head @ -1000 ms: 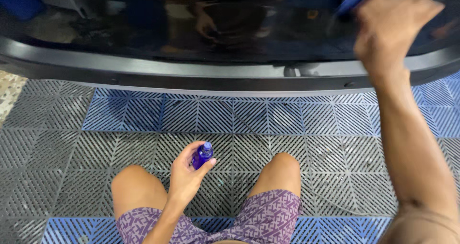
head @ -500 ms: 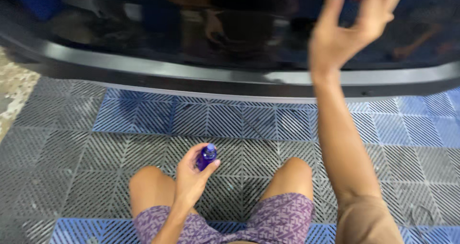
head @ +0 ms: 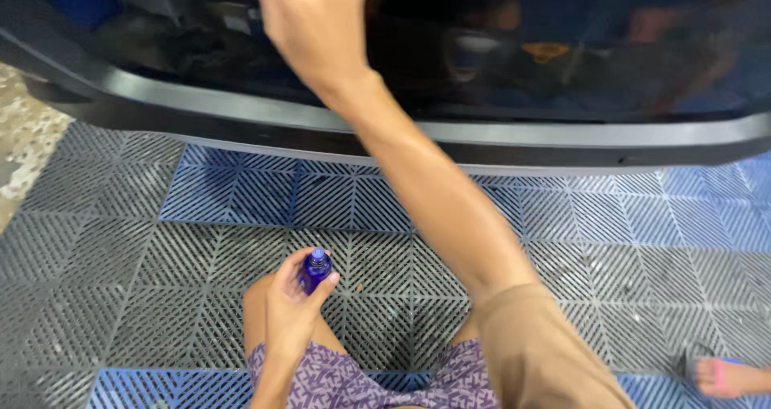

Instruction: The person cleans the rear bumper of a black car by spraying a blue liquid from a small bottle onto a blue sponge and wiping the surface. They repeatedly apply the liquid and wipe different sections of the bumper while kneeling on the floor.

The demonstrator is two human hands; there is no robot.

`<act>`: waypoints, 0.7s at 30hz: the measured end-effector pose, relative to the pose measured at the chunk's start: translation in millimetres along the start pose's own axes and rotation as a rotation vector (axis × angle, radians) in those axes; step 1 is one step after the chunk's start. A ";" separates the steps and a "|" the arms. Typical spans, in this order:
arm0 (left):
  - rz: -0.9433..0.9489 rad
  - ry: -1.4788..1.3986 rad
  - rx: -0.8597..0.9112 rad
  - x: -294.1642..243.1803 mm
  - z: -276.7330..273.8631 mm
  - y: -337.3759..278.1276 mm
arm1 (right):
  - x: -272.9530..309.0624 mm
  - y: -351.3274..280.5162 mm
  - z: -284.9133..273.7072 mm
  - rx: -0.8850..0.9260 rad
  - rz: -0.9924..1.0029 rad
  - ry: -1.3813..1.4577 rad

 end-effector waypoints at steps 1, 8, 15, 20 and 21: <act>-0.022 0.016 -0.010 0.9 -1.6 -0.5 | -8.6 -5.6 -17.6 0.004 -0.036 -0.093; -0.040 0.156 0.045 6.2 13.5 14.6 | -145.6 -54.4 -255.9 -0.032 0.159 -0.345; -0.068 0.083 0.105 13.1 34.9 15.6 | -194.1 -83.1 -312.4 -0.191 0.402 -0.348; -0.082 0.054 0.077 17.7 25.2 13.7 | -105.6 -68.3 -201.4 -0.092 0.233 -0.294; -0.075 0.045 0.068 17.3 21.5 11.6 | -84.1 -62.4 -173.8 -0.066 0.196 -0.282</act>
Point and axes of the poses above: each hand's wrist, its own y-axis towards the middle knuckle, its own z-axis out of the palm, x = y × z, the point moved 4 cm from there along y, towards the middle knuckle, and after that the axes turned 5 degrees about -z, right-handed, at the moved point
